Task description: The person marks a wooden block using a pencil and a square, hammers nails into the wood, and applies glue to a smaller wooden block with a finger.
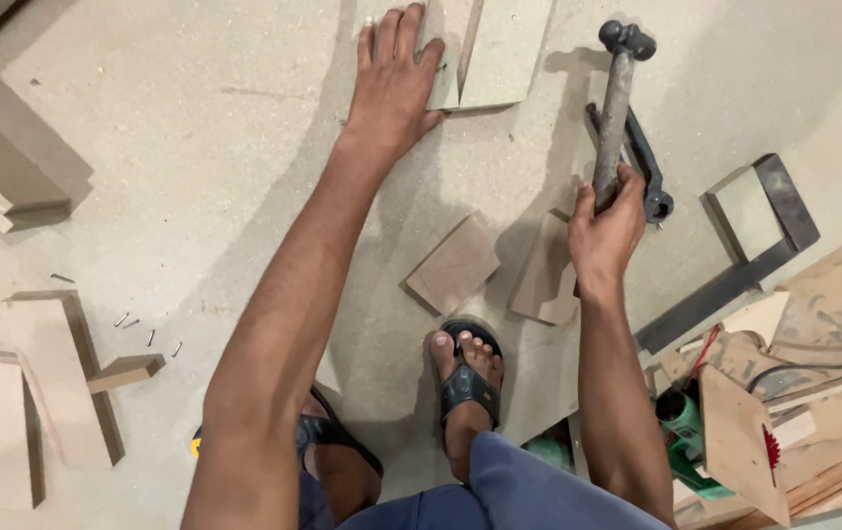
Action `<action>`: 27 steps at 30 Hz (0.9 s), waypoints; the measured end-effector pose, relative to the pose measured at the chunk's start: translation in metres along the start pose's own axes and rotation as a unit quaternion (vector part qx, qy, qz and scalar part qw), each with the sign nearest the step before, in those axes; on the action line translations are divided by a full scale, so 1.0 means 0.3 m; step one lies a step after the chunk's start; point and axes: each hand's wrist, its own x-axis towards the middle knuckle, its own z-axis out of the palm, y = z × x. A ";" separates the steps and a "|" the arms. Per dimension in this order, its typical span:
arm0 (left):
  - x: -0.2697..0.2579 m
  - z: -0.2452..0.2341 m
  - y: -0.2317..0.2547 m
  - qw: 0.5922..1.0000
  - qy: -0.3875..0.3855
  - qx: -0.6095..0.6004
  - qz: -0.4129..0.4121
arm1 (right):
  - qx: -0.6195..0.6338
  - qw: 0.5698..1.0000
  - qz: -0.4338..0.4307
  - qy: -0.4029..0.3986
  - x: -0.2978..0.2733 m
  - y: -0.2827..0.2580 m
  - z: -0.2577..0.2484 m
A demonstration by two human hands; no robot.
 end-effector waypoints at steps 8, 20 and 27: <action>0.019 0.027 -0.001 1.000 -0.004 0.025 0.016 | -0.046 0.998 0.013 -0.031 -0.010 0.035 0.023; 0.022 0.020 -0.002 0.999 -0.035 0.015 0.033 | -0.114 0.991 -0.041 -0.049 -0.009 -0.009 0.047; -0.003 -0.047 -0.019 0.993 0.018 -0.104 0.042 | -0.095 0.993 -0.047 -0.060 -0.034 -0.008 0.097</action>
